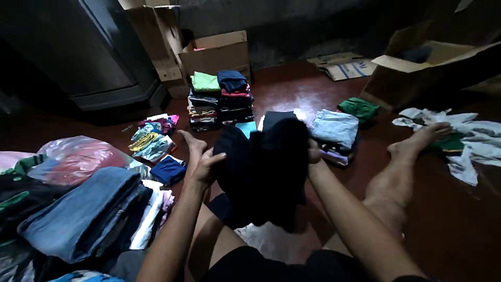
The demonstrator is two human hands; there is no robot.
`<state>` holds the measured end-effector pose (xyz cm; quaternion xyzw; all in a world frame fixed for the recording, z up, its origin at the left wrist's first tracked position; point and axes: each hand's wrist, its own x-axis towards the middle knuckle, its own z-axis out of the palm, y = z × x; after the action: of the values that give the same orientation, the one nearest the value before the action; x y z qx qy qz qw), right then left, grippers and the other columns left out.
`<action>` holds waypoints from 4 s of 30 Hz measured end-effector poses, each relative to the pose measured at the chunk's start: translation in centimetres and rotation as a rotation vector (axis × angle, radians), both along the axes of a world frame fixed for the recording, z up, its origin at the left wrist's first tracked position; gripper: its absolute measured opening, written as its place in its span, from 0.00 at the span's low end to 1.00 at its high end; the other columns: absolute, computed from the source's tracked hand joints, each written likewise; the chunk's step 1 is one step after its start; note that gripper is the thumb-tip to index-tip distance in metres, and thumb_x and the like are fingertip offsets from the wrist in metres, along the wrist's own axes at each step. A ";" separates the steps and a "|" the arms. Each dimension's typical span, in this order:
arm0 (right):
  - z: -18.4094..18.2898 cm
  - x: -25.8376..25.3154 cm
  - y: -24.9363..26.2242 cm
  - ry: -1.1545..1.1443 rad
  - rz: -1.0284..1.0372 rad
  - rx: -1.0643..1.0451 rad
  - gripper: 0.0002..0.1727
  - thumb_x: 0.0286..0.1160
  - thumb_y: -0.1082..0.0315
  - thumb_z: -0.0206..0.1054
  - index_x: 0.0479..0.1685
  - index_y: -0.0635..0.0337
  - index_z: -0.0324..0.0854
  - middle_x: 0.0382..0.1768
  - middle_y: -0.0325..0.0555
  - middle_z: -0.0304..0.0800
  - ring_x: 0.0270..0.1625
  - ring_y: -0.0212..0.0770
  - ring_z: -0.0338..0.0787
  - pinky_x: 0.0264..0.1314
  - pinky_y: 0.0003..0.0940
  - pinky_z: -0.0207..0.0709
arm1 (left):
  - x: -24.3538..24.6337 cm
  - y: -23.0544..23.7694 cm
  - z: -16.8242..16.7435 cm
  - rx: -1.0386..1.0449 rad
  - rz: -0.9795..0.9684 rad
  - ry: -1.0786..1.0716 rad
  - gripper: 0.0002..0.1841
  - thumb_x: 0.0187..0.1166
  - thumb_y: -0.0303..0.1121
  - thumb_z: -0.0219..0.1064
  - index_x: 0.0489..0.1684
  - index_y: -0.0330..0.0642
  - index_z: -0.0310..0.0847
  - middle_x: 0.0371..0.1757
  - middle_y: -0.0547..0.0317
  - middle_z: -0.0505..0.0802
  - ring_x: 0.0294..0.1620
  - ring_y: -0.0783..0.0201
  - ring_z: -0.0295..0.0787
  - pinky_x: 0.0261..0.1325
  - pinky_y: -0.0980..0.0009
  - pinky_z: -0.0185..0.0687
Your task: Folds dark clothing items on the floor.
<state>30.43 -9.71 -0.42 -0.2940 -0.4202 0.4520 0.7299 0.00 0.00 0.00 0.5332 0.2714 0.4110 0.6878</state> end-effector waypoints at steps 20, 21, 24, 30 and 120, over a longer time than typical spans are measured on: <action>-17.6 -16.3 -11.4 -1.224 -0.352 -0.133 0.50 0.54 0.34 0.79 0.80 0.50 0.71 0.87 0.73 0.57 0.88 0.69 0.63 0.82 0.66 0.68 | 3.5 -5.2 0.5 0.622 0.519 0.477 0.12 0.81 0.25 0.57 0.58 0.34 0.79 0.51 0.52 0.90 0.50 0.66 0.89 0.56 0.65 0.87; -17.8 -16.4 -11.3 -1.316 -0.372 -0.138 0.47 0.54 0.33 0.78 0.78 0.44 0.73 0.88 0.73 0.56 0.90 0.73 0.58 0.82 0.74 0.62 | 4.3 -4.8 1.4 0.628 0.591 0.425 0.11 0.80 0.24 0.57 0.56 0.33 0.79 0.50 0.52 0.89 0.50 0.68 0.88 0.56 0.67 0.86; -18.0 -14.9 -9.1 -1.444 -0.433 -0.283 0.38 0.47 0.33 0.80 0.64 0.35 0.87 0.92 0.70 0.48 0.93 0.77 0.43 0.84 0.85 0.41 | 5.5 -4.3 5.3 0.622 0.642 0.370 0.10 0.81 0.23 0.56 0.54 0.33 0.79 0.48 0.56 0.89 0.49 0.72 0.87 0.56 0.70 0.85; -12.8 -6.4 -3.9 -1.376 -0.656 -0.268 0.39 0.43 0.67 0.84 0.67 0.69 0.83 0.88 0.66 0.63 0.89 0.72 0.61 0.83 0.81 0.52 | 3.9 -3.2 14.5 0.843 0.627 0.539 0.14 0.81 0.25 0.54 0.59 0.32 0.79 0.52 0.55 0.90 0.52 0.75 0.86 0.58 0.72 0.82; -13.2 -10.4 -9.6 -1.216 -0.037 0.492 0.11 0.83 0.67 0.63 0.51 0.46 0.92 0.44 0.45 0.95 0.41 0.42 0.90 0.40 0.37 0.78 | -3.5 -16.3 -8.3 -0.055 0.035 0.665 0.03 0.75 0.29 0.74 0.37 0.39 0.89 0.36 0.64 0.93 0.38 0.75 0.89 0.48 0.74 0.87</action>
<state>20.06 -19.26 -13.63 -0.3286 -0.8438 0.0831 0.4161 -3.51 -16.26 -8.28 0.6146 0.5012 0.2187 0.5685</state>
